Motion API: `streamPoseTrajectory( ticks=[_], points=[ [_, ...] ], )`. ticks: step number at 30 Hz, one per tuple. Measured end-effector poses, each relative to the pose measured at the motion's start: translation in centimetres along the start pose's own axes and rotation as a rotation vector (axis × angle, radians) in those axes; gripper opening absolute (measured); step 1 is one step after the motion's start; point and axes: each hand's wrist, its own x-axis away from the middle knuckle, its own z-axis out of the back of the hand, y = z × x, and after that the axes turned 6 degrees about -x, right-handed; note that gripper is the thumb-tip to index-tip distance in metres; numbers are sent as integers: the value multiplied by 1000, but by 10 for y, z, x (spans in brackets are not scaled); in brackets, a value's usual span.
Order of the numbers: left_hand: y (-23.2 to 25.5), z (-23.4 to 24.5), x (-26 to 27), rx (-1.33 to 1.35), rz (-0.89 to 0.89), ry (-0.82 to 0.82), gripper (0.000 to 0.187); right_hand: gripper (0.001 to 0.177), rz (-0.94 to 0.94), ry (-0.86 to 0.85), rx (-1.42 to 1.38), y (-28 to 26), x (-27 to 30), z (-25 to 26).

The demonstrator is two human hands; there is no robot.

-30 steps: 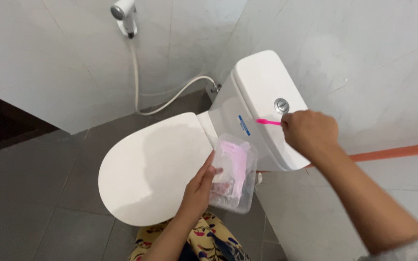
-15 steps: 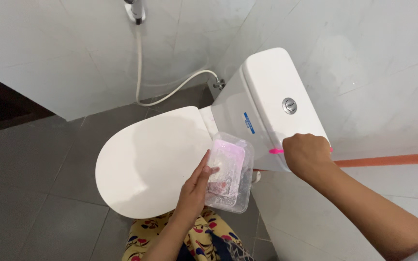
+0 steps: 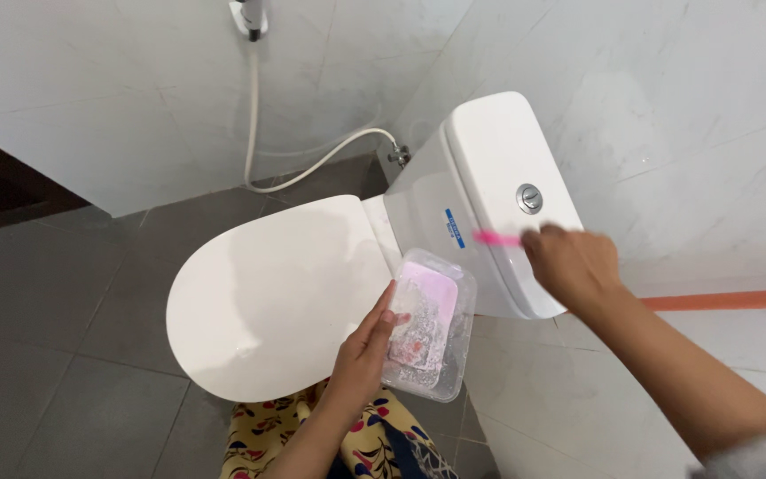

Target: The person cleans the toilet tank and seat using a pink toothbrush and a spray bottle. They scrub the tank lid, the junction between the tank and seat, and rinse the area with a handheld bidet sprayer.

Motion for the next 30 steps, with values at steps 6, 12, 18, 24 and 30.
streamPoseTrajectory(
  ticks=[6, 12, 18, 24, 30],
  points=[
    [1, -4, -6, 69, -51, -45, 59, 16, -10, -138, -135, 42, 12, -16],
    [3, -6, -15, 0, -56, -39, 59, 25, -4, 36, -262, 62, -9, -16],
    [13, -16, -27, 116, 6, -53, 59, 22, -16, -267, -298, 85, -24, -3],
    [21, -20, -48, 108, -10, -6, 60, 28, 87, -35, -113, 53, -114, 29],
    [31, -17, -64, 272, 37, 35, 60, 18, 184, 49, 40, 6, -153, 51]
  ],
)
